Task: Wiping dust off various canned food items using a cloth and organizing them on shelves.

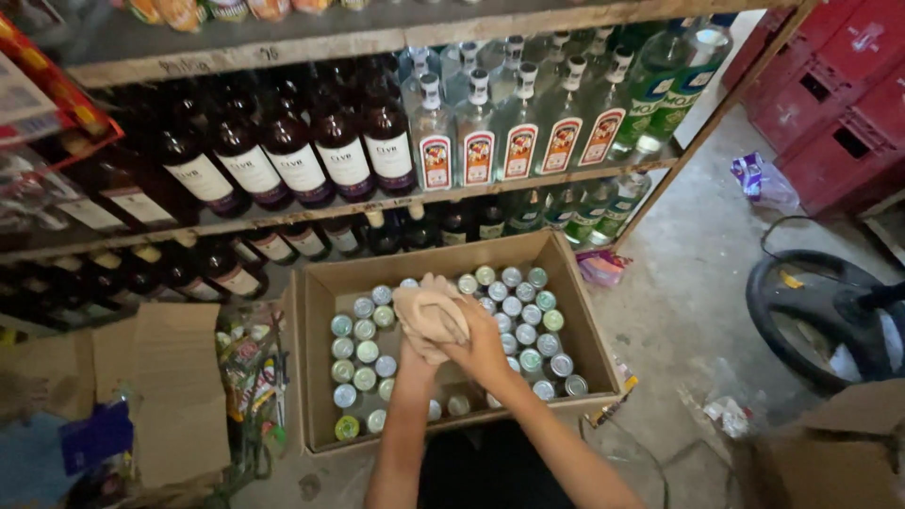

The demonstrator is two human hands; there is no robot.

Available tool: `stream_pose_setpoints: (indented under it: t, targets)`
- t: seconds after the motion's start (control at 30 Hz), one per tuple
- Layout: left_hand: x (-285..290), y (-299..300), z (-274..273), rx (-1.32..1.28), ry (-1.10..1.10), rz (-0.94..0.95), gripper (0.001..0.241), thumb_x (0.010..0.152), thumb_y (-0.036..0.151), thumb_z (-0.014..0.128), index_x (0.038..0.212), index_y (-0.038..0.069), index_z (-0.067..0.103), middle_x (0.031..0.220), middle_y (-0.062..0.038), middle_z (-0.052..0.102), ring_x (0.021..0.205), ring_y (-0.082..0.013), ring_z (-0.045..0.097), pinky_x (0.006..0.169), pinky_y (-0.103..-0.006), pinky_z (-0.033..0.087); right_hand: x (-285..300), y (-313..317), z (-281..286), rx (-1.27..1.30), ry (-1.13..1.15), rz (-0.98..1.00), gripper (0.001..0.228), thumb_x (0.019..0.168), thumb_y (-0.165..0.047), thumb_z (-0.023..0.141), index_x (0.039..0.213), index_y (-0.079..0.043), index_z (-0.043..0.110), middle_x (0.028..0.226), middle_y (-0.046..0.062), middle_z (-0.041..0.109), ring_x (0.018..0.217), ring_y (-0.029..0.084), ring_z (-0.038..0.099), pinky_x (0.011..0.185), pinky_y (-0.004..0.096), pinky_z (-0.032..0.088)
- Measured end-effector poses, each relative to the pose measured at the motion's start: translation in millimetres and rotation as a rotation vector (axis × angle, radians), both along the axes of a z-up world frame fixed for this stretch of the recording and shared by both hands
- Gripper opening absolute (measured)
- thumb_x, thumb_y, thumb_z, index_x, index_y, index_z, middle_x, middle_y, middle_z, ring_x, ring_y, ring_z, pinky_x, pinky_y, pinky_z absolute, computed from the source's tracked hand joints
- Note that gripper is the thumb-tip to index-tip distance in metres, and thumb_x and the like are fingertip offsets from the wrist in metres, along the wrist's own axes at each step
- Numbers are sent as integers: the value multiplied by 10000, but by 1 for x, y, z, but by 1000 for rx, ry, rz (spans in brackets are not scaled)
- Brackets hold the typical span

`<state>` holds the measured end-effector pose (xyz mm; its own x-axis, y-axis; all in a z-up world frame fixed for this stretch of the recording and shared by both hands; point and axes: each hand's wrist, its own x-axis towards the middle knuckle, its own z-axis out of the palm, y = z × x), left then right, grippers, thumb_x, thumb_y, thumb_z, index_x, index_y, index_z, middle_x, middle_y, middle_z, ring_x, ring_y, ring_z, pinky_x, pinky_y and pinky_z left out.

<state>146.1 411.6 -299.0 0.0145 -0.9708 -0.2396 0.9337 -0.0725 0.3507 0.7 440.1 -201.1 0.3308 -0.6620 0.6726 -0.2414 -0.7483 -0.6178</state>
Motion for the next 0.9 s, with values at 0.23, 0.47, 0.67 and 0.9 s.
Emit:
stream_pose_setpoints:
  t: [0.23,0.47,0.67,0.9]
  targets:
    - [1,-12,-53,-98,-23,-11,529,1019,475,528,1380,89,556,1328,-103,633,1192,-272,626,1007,-420,529,-15,-19,-26,512,-82,-53,452,796,-112,776,1235,-46,697,1147,147,781,1045,211,759,921,332,587]
    - [-22,9,-10,-82,-55,50,535,1004,408,499,1456,123,505,1359,-47,654,1218,-244,637,1030,-418,526,-28,-23,-32,365,-137,128,619,731,-22,715,1341,-24,614,1263,144,697,1185,222,657,1029,341,517]
    - [-26,24,3,-214,-620,238,529,907,125,694,1395,39,509,1278,-128,628,1139,-260,623,977,-443,516,-65,-68,-4,542,-284,102,465,846,-107,736,1275,35,628,1204,132,686,1127,235,650,993,393,525]
    - [-50,40,20,-223,-962,328,565,826,21,766,1341,6,534,1220,-143,630,1091,-256,619,938,-434,512,-5,-13,69,-121,96,140,401,732,-77,754,1115,12,679,1109,194,735,1052,386,711,921,416,562]
